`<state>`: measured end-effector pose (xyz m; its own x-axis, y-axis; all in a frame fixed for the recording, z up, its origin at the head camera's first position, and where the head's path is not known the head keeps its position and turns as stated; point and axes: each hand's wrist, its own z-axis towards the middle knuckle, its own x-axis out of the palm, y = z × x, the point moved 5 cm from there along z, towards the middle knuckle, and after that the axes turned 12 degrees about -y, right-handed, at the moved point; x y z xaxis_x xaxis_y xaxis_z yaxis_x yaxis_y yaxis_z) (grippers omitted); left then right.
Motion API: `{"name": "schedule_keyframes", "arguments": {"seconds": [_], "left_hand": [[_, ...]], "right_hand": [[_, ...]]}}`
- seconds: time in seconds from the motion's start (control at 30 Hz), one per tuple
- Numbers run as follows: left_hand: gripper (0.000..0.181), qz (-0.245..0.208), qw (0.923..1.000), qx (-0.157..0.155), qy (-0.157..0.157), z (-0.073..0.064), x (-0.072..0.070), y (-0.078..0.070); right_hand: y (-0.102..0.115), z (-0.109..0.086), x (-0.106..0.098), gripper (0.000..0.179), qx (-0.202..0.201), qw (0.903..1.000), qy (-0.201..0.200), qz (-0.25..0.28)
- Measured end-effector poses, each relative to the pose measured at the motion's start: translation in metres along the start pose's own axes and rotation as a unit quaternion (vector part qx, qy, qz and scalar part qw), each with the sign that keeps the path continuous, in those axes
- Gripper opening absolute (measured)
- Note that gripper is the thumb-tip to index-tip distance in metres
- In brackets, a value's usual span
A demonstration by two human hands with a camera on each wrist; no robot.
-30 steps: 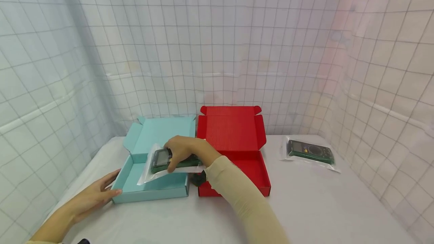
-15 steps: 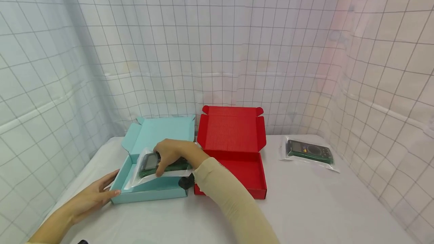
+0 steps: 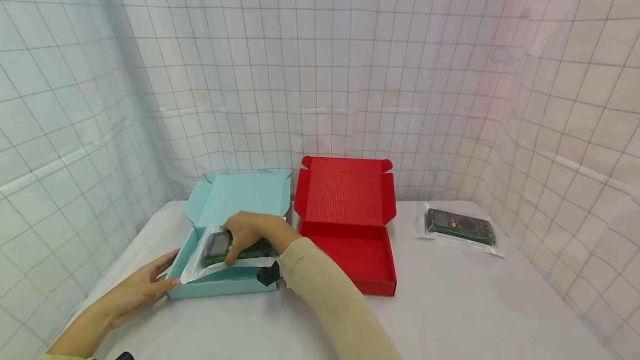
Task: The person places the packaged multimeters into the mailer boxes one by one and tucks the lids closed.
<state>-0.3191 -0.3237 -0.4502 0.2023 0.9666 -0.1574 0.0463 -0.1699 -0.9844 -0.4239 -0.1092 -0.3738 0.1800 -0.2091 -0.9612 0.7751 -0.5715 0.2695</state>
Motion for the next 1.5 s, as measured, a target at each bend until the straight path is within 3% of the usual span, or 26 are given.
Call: {"name": "schedule_keyframes", "arguments": {"seconds": [0.23, 0.47, 0.6, 0.87, 1.33, 1.5], "left_hand": [[0.091, 0.01, 0.9999, -0.005, 0.002, 0.002, 0.001, 0.0], [0.09, 0.012, 0.9999, 0.002, -0.002, 0.004, 0.002, -0.002], [0.091, 0.002, 1.0, 0.002, 0.005, 0.004, 0.004, -0.002], [0.092, -0.002, 1.0, -0.008, -0.006, 0.0, -0.001, -0.002], [0.092, 0.007, 0.9999, -0.012, -0.009, -0.002, -0.002, 0.002], [0.092, 0.012, 0.9998, -0.01, -0.011, -0.003, 0.0, 0.0]], "right_hand": [[0.0, 0.0, -0.004, 0.077, -0.006, 0.9998, 0.007, -0.017], [0.008, 0.003, -0.004, 0.042, -0.021, 0.9989, 0.015, -0.039], [0.012, 0.009, 0.003, 0.037, -0.02, 0.9989, 0.013, -0.04], [0.022, 0.018, 0.014, 0.043, -0.026, 0.9994, -0.01, -0.021], [0.016, 0.013, 0.025, 0.059, -0.015, 0.9992, -0.037, -0.001], [0.011, 0.011, 0.031, 0.086, -0.001, 0.9992, -0.04, 0.006]]}}
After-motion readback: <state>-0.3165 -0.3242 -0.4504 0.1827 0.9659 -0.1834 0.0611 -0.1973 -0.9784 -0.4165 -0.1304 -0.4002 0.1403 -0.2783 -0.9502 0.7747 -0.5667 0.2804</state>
